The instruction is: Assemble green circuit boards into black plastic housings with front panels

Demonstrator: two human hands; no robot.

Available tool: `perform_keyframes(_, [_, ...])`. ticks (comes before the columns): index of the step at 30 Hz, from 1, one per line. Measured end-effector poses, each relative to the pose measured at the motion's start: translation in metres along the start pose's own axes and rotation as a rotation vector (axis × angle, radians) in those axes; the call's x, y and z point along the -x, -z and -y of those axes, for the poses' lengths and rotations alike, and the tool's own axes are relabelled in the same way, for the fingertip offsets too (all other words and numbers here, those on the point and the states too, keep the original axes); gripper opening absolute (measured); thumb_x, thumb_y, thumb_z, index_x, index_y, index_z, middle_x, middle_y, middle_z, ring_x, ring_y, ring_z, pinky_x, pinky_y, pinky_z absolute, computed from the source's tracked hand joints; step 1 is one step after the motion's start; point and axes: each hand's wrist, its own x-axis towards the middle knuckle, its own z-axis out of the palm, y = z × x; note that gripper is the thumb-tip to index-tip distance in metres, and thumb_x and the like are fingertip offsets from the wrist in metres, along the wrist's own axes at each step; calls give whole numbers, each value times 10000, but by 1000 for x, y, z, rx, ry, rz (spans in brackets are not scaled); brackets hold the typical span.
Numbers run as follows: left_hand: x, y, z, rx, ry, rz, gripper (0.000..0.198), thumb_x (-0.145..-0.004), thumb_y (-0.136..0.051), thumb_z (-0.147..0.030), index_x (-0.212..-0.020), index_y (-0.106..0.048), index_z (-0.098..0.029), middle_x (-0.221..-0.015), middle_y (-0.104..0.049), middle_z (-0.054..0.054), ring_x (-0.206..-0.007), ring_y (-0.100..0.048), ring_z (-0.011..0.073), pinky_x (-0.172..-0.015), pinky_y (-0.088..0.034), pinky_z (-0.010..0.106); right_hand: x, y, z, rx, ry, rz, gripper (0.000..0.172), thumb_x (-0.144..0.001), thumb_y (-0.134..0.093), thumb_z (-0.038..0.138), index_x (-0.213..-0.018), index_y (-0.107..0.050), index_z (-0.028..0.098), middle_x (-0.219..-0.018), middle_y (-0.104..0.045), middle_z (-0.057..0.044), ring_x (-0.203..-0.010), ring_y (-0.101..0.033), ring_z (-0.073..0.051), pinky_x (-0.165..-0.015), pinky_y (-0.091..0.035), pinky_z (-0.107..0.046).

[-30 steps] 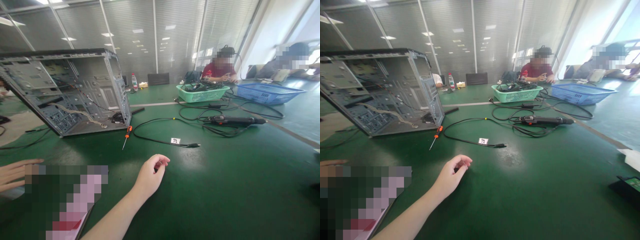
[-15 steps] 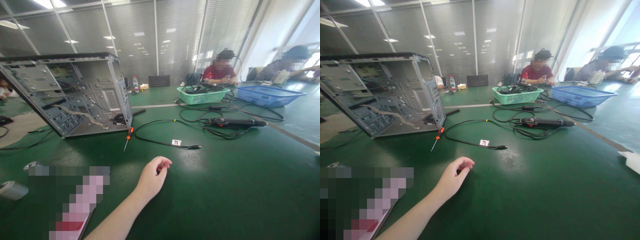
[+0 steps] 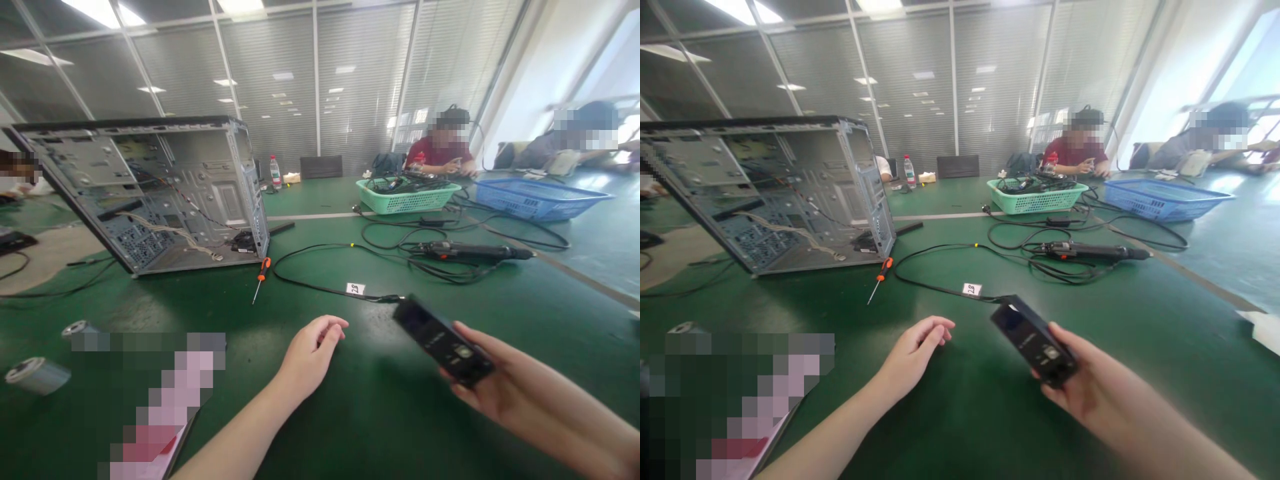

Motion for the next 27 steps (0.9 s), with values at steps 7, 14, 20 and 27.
perform_keyframes(7, [-5,5,8,176,35,-68,446,-933,-242,-479,-1051,-565,-196,-924,-624,25,-833,-563,172,-722,-458,272,-15,-121,-30,-4,-159,-10,154,-953,-494,304,-954,-508,151,-681,-565,-20,-518,-538,-112,-416,-394,-157])
perform_keyframes(14, [-6,7,3,278,73,12,427,-856,-369,-571,-811,-532,-179,-763,-552,-2,-748,-517,160,-719,-430,274,-11,-104,-31,-112,-278,159,184,-964,-449,353,-955,-454,169,-704,-529,-18,-511,-508,-119,-442,-396,-171])
perform_keyframes(20, [-5,7,3,285,94,-14,461,-849,-358,-608,-817,-534,-183,-791,-564,0,-779,-521,166,-743,-425,283,-10,-101,-27,-156,-294,261,150,-966,-406,312,-969,-439,166,-696,-483,-13,-501,-482,-115,-448,-383,-164])
perform_keyframes(27, [-7,7,8,284,91,-49,477,-858,-352,-608,-853,-556,-177,-831,-580,12,-806,-524,178,-739,-423,287,-8,-99,-25,-179,-314,258,165,-962,-405,319,-935,-415,157,-710,-475,-18,-504,-473,-114,-457,-400,-161])
